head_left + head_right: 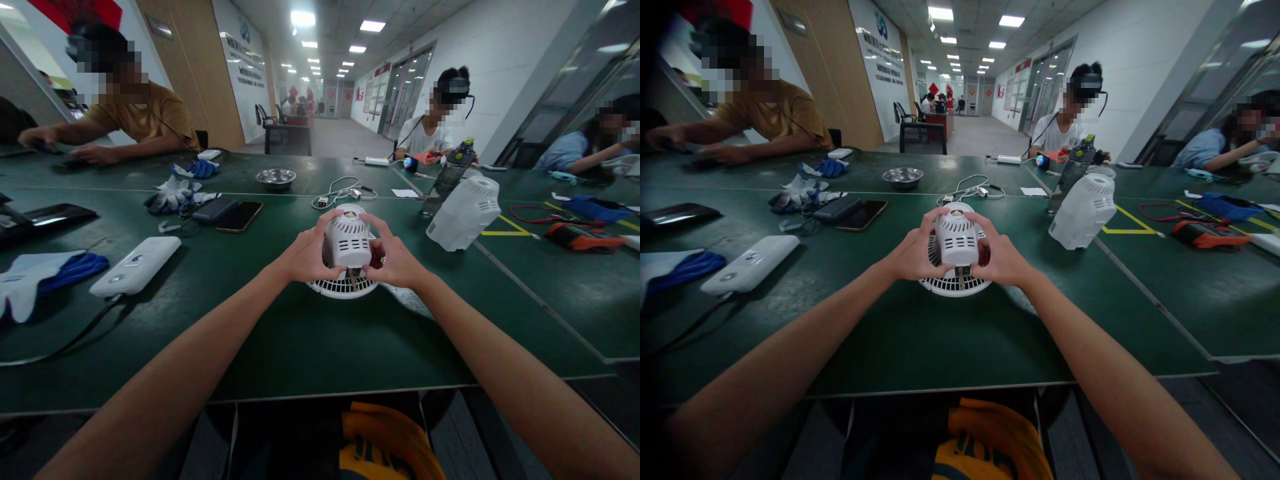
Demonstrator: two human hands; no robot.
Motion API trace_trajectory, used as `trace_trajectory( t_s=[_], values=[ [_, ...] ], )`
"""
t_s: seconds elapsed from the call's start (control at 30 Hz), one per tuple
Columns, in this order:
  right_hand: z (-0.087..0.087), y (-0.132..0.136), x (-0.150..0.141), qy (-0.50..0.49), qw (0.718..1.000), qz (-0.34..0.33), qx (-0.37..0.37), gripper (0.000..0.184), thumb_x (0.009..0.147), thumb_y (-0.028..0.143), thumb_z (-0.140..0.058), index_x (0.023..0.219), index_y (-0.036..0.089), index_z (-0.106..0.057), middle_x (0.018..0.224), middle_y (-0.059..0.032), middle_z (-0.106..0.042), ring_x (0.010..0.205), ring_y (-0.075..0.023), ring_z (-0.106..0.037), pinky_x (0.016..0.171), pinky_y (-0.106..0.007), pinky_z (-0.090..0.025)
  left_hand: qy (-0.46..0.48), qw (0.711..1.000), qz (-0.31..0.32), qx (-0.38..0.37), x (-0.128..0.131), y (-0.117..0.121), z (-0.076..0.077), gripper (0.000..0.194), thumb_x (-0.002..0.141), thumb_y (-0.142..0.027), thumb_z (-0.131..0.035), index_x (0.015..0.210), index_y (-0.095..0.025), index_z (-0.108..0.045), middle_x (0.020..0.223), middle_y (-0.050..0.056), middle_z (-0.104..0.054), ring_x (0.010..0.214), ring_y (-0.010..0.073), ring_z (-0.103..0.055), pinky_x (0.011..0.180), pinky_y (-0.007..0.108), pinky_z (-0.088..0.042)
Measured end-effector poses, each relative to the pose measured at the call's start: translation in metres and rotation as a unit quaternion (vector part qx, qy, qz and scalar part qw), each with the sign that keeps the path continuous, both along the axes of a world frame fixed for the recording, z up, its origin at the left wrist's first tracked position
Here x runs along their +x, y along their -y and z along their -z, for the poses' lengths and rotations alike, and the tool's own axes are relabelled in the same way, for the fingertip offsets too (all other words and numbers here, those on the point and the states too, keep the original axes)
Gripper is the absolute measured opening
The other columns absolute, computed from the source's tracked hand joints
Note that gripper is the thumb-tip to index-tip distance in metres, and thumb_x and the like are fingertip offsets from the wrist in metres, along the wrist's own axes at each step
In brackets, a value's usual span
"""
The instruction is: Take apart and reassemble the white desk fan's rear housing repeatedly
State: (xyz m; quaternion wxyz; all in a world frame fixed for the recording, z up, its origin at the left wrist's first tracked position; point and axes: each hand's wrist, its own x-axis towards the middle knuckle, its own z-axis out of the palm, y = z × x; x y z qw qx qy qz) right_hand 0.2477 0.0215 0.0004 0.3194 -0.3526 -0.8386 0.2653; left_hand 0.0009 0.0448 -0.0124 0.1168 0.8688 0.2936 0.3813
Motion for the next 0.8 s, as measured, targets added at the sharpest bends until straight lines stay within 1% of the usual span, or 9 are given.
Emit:
trace_trajectory(
  t_s=[0.1, 0.2, 0.3, 0.4, 0.5, 0.6, 0.67, 0.73, 0.8],
  values=[
    [-0.001, -0.001, 0.001, 0.014, 1.0, 0.003, 0.009, 0.098, 0.07, 0.023, -0.071, 0.153, 0.03, -0.019, 0.077, 0.0031, -0.064, 0.056, -0.0149, -0.055, 0.058, -0.033, -0.051, -0.011, 1.0, -0.005, 0.001, -0.001, 0.0, -0.001, 0.108, 0.064, -0.039, -0.081, 0.151, -0.025, -0.019, 0.132, 0.017, -0.056, 0.095, 0.0314, -0.069, 0.084, 0.048, -0.055],
    [-0.002, -0.003, 0.002, 0.023, 1.0, -0.004, 0.006, 0.097, 0.07, 0.023, -0.071, 0.152, 0.03, -0.019, 0.078, 0.0029, -0.064, 0.058, -0.0148, -0.055, 0.058, -0.032, -0.05, -0.026, 1.0, 0.0, -0.003, -0.004, -0.001, -0.002, 0.107, 0.066, -0.046, -0.081, 0.151, -0.026, -0.019, 0.137, 0.018, -0.054, 0.104, 0.0354, -0.067, 0.09, 0.051, -0.053],
    [-0.003, -0.004, 0.004, 0.035, 0.999, -0.012, 0.003, 0.097, 0.071, 0.024, -0.071, 0.152, 0.03, -0.018, 0.081, 0.0018, -0.064, 0.06, -0.0152, -0.056, 0.06, -0.032, -0.05, -0.045, 0.999, 0.01, -0.011, -0.008, -0.005, -0.001, 0.116, 0.061, -0.053, -0.084, 0.152, -0.027, -0.018, 0.142, 0.019, -0.051, 0.115, 0.0408, -0.062, 0.096, 0.056, -0.05],
    [-0.003, -0.003, 0.005, 0.036, 0.999, -0.014, 0.005, 0.098, 0.073, 0.026, -0.071, 0.153, 0.029, -0.015, 0.088, -0.0007, -0.067, 0.063, -0.0161, -0.057, 0.063, -0.034, -0.052, -0.064, 0.998, -0.006, -0.015, -0.009, -0.007, 0.002, 0.126, 0.054, -0.056, -0.087, 0.154, -0.027, -0.016, 0.142, 0.02, -0.051, 0.115, 0.0444, -0.062, 0.096, 0.058, -0.05],
    [-0.002, -0.002, 0.003, 0.029, 1.0, -0.012, 0.001, 0.097, 0.076, 0.034, -0.073, 0.154, 0.03, -0.015, 0.093, -0.0031, -0.068, 0.066, -0.0178, -0.06, 0.067, -0.038, -0.053, -0.076, 0.996, -0.032, -0.017, -0.008, -0.005, 0.001, 0.125, 0.054, -0.056, -0.087, 0.153, -0.026, -0.017, 0.14, 0.02, -0.052, 0.11, 0.0435, -0.064, 0.092, 0.057, -0.053],
    [-0.003, 0.001, 0.001, 0.009, 1.0, -0.003, -0.004, 0.095, 0.078, 0.044, -0.074, 0.154, 0.031, -0.02, 0.101, -0.0055, -0.069, 0.074, -0.0213, -0.063, 0.074, -0.042, -0.054, -0.077, 0.996, -0.038, -0.017, -0.006, -0.002, 0.0, 0.12, 0.057, -0.056, -0.086, 0.152, -0.026, -0.019, 0.139, 0.02, -0.053, 0.107, 0.0411, -0.066, 0.089, 0.054, -0.054],
    [-0.003, 0.003, -0.002, -0.002, 1.0, 0.009, 0.0, 0.096, 0.076, 0.049, -0.076, 0.155, 0.031, -0.022, 0.103, -0.0064, -0.07, 0.078, -0.0238, -0.065, 0.079, -0.045, -0.054, -0.071, 0.996, -0.046, -0.015, -0.004, 0.0, 0.0, 0.12, 0.056, -0.057, -0.086, 0.151, -0.026, -0.02, 0.137, 0.019, -0.054, 0.105, 0.0402, -0.066, 0.089, 0.053, -0.054],
    [-0.003, 0.003, -0.005, 0.0, 0.999, 0.035, 0.022, 0.1, 0.073, 0.051, -0.079, 0.154, 0.03, -0.025, 0.107, -0.0079, -0.069, 0.083, -0.0272, -0.066, 0.084, -0.049, -0.054, -0.062, 0.996, -0.065, -0.01, 0.0, 0.003, 0.001, 0.12, 0.055, -0.059, -0.087, 0.15, -0.027, -0.021, 0.137, 0.018, -0.054, 0.106, 0.0396, -0.066, 0.089, 0.054, -0.053],
    [-0.002, 0.003, -0.007, 0.015, 0.995, 0.079, 0.056, 0.103, 0.07, 0.053, -0.08, 0.154, 0.03, -0.027, 0.121, -0.0112, -0.066, 0.095, -0.0333, -0.066, 0.092, -0.055, -0.05, -0.053, 0.995, -0.087, -0.006, 0.006, 0.005, 0.003, 0.122, 0.055, -0.062, -0.086, 0.152, -0.028, -0.02, 0.14, 0.018, -0.052, 0.111, 0.0402, -0.064, 0.092, 0.055, -0.052]
  ],
)
